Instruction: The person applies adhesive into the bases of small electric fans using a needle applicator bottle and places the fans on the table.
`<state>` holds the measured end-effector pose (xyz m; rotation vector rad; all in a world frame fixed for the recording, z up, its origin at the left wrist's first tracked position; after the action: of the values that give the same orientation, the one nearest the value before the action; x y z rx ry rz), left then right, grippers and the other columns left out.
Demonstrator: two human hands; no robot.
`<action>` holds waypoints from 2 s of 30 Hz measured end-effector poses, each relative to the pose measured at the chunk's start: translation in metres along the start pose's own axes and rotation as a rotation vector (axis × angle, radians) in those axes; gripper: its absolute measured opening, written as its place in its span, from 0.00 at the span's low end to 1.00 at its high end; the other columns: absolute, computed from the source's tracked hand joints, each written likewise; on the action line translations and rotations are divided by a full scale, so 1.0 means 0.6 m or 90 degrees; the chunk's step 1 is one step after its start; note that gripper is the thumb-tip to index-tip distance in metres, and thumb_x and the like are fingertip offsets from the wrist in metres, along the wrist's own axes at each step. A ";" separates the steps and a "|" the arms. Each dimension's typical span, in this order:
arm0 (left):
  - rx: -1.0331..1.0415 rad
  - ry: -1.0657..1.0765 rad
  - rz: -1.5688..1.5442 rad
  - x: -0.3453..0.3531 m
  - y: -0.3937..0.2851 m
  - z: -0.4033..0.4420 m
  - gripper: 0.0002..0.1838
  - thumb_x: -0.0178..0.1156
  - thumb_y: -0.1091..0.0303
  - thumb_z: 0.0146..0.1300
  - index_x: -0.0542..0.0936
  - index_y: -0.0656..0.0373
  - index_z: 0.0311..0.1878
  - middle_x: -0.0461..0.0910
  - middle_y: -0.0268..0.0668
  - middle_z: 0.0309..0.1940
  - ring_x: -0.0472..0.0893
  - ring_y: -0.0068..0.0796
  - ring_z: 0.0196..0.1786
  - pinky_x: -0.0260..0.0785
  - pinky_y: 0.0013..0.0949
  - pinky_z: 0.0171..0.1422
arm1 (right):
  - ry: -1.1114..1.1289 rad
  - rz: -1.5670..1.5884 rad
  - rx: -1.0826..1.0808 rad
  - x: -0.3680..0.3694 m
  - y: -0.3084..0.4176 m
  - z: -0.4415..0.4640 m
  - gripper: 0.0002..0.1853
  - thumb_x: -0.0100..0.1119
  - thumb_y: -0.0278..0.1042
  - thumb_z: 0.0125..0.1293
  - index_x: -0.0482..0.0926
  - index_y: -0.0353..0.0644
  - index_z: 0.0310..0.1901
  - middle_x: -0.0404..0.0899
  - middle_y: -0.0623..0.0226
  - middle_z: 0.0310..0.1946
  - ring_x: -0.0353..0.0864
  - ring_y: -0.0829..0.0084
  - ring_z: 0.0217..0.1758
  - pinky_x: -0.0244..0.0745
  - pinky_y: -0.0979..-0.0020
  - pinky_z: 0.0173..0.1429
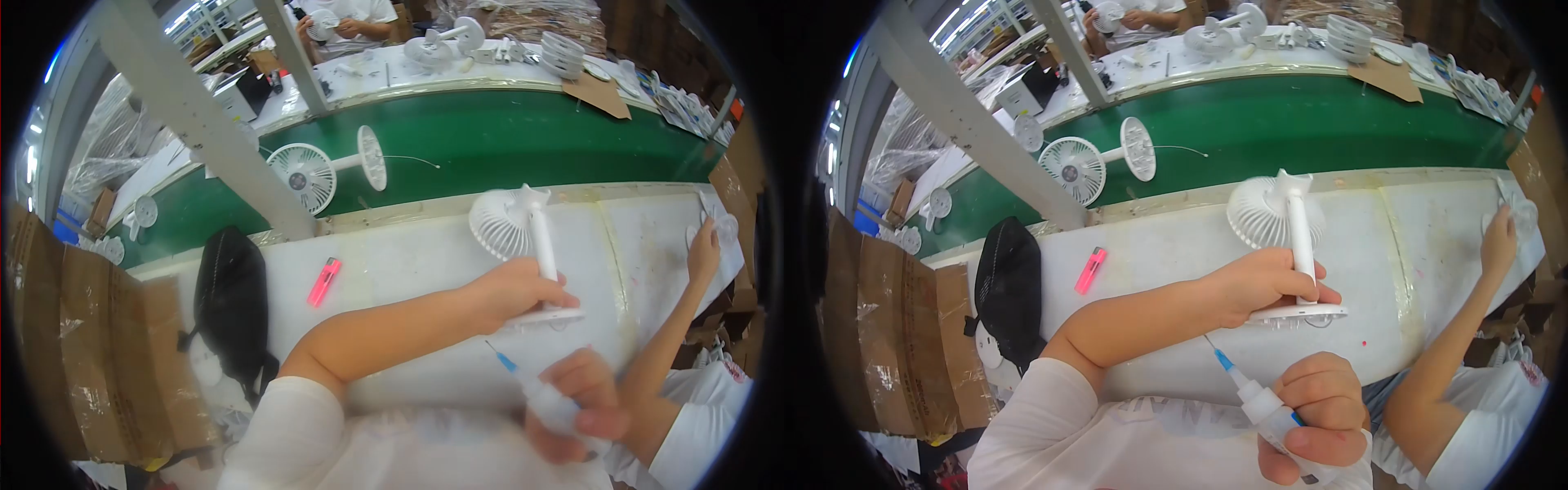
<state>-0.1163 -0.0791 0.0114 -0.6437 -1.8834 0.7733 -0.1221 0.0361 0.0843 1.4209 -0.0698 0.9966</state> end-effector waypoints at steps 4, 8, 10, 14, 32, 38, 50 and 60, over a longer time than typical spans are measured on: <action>0.039 -0.030 0.081 -0.020 0.014 0.009 0.12 0.60 0.77 0.47 0.71 0.66 0.35 0.75 0.42 0.30 0.77 0.26 0.32 0.68 0.24 0.33 | 0.014 0.062 0.068 -0.005 -0.015 -0.005 0.17 0.48 0.36 0.53 0.65 0.24 0.29 0.64 0.67 0.10 0.63 0.78 0.09 0.58 0.77 0.12; 0.058 -0.053 0.060 -0.026 0.017 0.010 0.08 0.62 0.77 0.44 0.73 0.65 0.28 0.75 0.39 0.24 0.76 0.26 0.28 0.68 0.25 0.32 | 0.102 -0.244 -0.100 -0.054 -0.029 -0.032 0.15 0.50 0.39 0.56 0.66 0.31 0.32 0.68 0.63 0.20 0.69 0.72 0.23 0.65 0.73 0.26; 0.050 -0.050 0.045 -0.019 0.017 0.005 0.07 0.61 0.77 0.44 0.73 0.64 0.27 0.74 0.39 0.23 0.75 0.26 0.27 0.67 0.26 0.30 | 0.060 -0.369 -0.271 -0.042 -0.020 -0.017 0.15 0.50 0.38 0.56 0.67 0.32 0.32 0.68 0.64 0.21 0.69 0.71 0.25 0.65 0.73 0.29; 0.053 -0.056 0.059 -0.019 0.016 0.004 0.07 0.61 0.77 0.43 0.73 0.64 0.26 0.74 0.39 0.23 0.75 0.25 0.26 0.66 0.26 0.29 | -0.097 -0.506 -0.627 -0.013 -0.019 -0.010 0.14 0.51 0.38 0.56 0.67 0.34 0.32 0.68 0.64 0.24 0.69 0.71 0.28 0.65 0.72 0.33; 0.010 0.057 -0.264 -0.015 -0.021 -0.028 0.03 0.55 0.73 0.55 0.75 0.62 0.29 0.76 0.34 0.26 0.76 0.22 0.29 0.69 0.27 0.32 | -0.507 -0.493 -1.022 -0.010 0.021 -0.047 0.15 0.50 0.43 0.58 0.66 0.39 0.38 0.67 0.66 0.25 0.65 0.72 0.27 0.64 0.72 0.33; 0.041 -0.063 -0.281 -0.027 -0.060 -0.094 0.11 0.56 0.67 0.58 0.74 0.64 0.39 0.77 0.37 0.33 0.78 0.25 0.34 0.73 0.28 0.37 | -0.377 -0.579 -1.003 -0.001 0.067 -0.034 0.20 0.44 0.50 0.63 0.62 0.38 0.42 0.64 0.67 0.20 0.64 0.75 0.17 0.62 0.74 0.17; 0.026 -0.087 -0.322 -0.013 -0.059 -0.094 0.15 0.53 0.70 0.56 0.72 0.67 0.46 0.76 0.41 0.37 0.77 0.30 0.39 0.71 0.32 0.44 | -0.412 -0.675 -0.847 -0.019 0.070 -0.013 0.18 0.43 0.51 0.64 0.64 0.41 0.41 0.61 0.71 0.20 0.57 0.77 0.18 0.56 0.74 0.21; 0.011 -0.095 -0.313 0.000 -0.057 -0.067 0.15 0.55 0.71 0.55 0.74 0.69 0.44 0.77 0.41 0.36 0.78 0.29 0.38 0.71 0.30 0.43 | -0.438 -0.645 -0.832 -0.047 0.087 -0.024 0.18 0.44 0.51 0.63 0.65 0.42 0.40 0.60 0.73 0.18 0.55 0.79 0.17 0.54 0.76 0.21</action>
<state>-0.0833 -0.0926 0.0501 -0.0967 -2.0521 0.5242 -0.1781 0.0246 0.1055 0.3418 -0.3808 -0.4404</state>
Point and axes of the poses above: each hand's wrist, its own z-axis towards the middle knuckle, its own x-axis out of the palm, y = z × x, the point moved 6 cm from there along z, towards the middle knuckle
